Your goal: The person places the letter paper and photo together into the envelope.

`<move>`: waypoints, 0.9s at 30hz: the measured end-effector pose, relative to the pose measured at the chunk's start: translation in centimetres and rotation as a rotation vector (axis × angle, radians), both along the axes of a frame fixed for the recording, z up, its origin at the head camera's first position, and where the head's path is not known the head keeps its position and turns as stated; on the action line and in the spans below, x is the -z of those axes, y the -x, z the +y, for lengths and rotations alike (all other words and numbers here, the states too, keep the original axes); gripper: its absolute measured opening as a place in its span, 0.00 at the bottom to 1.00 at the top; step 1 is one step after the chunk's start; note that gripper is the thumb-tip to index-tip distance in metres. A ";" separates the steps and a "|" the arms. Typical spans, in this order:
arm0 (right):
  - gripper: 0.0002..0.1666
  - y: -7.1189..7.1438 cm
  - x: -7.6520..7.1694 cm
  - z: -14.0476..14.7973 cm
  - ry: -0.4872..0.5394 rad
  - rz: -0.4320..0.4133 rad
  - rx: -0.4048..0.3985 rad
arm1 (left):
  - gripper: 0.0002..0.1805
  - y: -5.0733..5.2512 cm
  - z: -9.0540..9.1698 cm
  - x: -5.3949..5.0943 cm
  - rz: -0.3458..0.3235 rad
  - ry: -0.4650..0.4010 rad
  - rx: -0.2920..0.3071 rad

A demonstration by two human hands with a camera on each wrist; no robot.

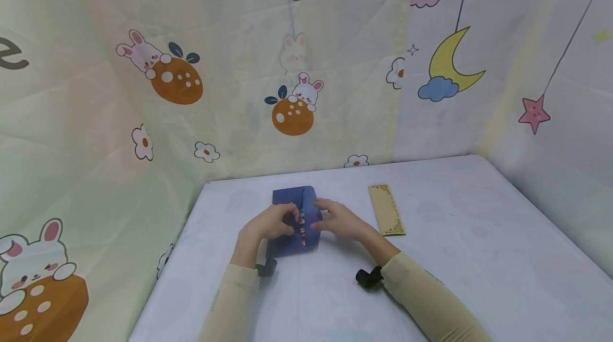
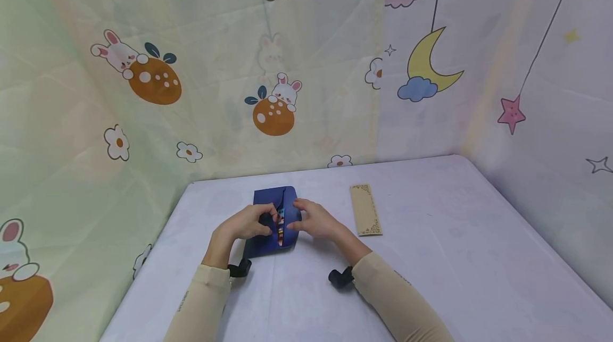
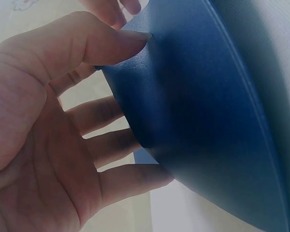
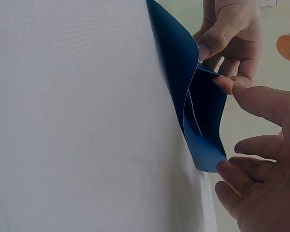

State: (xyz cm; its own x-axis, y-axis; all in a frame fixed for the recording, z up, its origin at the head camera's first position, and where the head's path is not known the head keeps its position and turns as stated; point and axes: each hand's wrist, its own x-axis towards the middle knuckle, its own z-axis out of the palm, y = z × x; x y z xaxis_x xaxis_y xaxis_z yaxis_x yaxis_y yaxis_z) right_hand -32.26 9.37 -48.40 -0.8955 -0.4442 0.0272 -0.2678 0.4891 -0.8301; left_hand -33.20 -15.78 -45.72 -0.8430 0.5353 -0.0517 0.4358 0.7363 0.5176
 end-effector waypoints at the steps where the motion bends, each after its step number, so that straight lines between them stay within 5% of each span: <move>1: 0.47 0.0 0.0 0.0 0.002 -0.003 0.001 | 0.18 0.0 0.0 0.0 0.001 -0.001 0.001; 27: 0.46 -0.3 -0.3 0.2 0.020 0.004 0.004 | 0.18 -0.1 0.1 -0.1 -0.006 -0.010 0.001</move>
